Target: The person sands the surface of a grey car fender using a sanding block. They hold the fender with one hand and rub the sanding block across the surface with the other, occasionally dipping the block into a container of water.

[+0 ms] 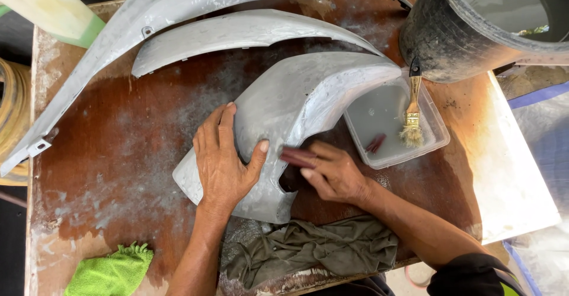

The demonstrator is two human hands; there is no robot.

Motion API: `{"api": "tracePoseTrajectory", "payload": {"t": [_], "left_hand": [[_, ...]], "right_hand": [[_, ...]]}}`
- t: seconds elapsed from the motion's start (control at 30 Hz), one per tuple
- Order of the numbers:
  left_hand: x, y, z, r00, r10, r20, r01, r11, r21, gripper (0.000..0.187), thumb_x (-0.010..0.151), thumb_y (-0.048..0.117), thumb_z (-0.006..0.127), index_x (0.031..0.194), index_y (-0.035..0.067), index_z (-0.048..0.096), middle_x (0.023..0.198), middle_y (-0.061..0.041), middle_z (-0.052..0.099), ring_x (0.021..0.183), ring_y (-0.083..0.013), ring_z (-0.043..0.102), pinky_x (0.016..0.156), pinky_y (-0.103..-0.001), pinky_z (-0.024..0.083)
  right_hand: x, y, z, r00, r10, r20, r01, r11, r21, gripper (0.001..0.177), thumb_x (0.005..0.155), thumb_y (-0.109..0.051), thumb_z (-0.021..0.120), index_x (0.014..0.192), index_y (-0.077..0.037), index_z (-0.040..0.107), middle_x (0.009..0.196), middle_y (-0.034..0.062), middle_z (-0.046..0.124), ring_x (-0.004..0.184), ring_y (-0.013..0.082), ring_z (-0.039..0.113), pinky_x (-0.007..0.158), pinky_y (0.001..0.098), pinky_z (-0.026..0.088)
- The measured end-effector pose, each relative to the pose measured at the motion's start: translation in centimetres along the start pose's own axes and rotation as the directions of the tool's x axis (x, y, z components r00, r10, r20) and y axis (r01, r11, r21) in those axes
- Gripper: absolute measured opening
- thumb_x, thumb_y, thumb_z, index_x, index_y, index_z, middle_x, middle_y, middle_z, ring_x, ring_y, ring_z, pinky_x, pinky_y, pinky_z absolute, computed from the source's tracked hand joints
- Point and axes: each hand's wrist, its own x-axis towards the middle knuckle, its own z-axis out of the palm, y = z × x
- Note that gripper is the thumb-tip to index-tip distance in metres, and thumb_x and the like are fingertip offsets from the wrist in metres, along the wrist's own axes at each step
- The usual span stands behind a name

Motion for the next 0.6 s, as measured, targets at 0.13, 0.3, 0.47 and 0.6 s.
{"api": "tracePoseTrajectory", "payload": {"t": [0.13,0.3,0.47,0.6], "left_hand": [[0.0,-0.1,0.1,1.0,0.002,-0.007,-0.002,1.0,0.01,0.071,0.097,0.052,0.061,0.144,-0.001,0.051,0.131,-0.022,0.053,0.117,-0.0403,0.055,0.102,-0.052,0.039],[0.0,0.0,0.0,1.0,0.0,0.0,0.0,1.0,0.009,0.071,0.097,0.052,0.06,0.143,-0.001,0.051,0.131,-0.021,0.053,0.117,-0.0398,0.055,0.101,-0.051,0.04],[0.1,0.1,0.0,1.0,0.001,-0.008,-0.001,1.0,0.01,0.07,0.097,0.052,0.06,0.142,-0.001,0.052,0.131,-0.021,0.053,0.118,-0.0398,0.055,0.102,-0.051,0.04],[0.1,0.1,0.0,1.0,0.003,-0.008,-0.003,1.0,0.022,0.07,0.097,0.052,0.06,0.142,0.0,0.052,0.131,-0.021,0.053,0.118,-0.0388,0.056,0.101,-0.05,0.04]], "right_hand": [[0.2,-1.1,-0.1,0.999,0.035,0.021,-0.036,0.999,0.025,0.033,0.103,-0.017,0.048,0.123,-0.002,0.069,0.076,0.0166,0.059,0.066,0.031,0.063,0.058,0.0409,0.058],[0.7,-0.9,-0.2,0.999,-0.013,0.035,0.014,0.999,-0.039,0.031,0.103,-0.017,0.05,0.122,-0.002,0.069,0.074,0.0179,0.059,0.066,0.0347,0.063,0.056,0.0443,0.057],[-0.7,0.6,-0.1,1.0,0.007,0.023,-0.005,0.997,-0.082,0.034,0.1,-0.022,0.053,0.123,-0.007,0.073,0.078,0.011,0.059,0.067,0.0325,0.063,0.056,0.0414,0.056],[-1.8,2.2,0.6,0.999,-0.012,0.048,0.017,0.994,-0.105,0.033,0.1,-0.026,0.055,0.119,-0.007,0.075,0.079,0.0107,0.059,0.068,0.0321,0.063,0.058,0.0418,0.055]]}}
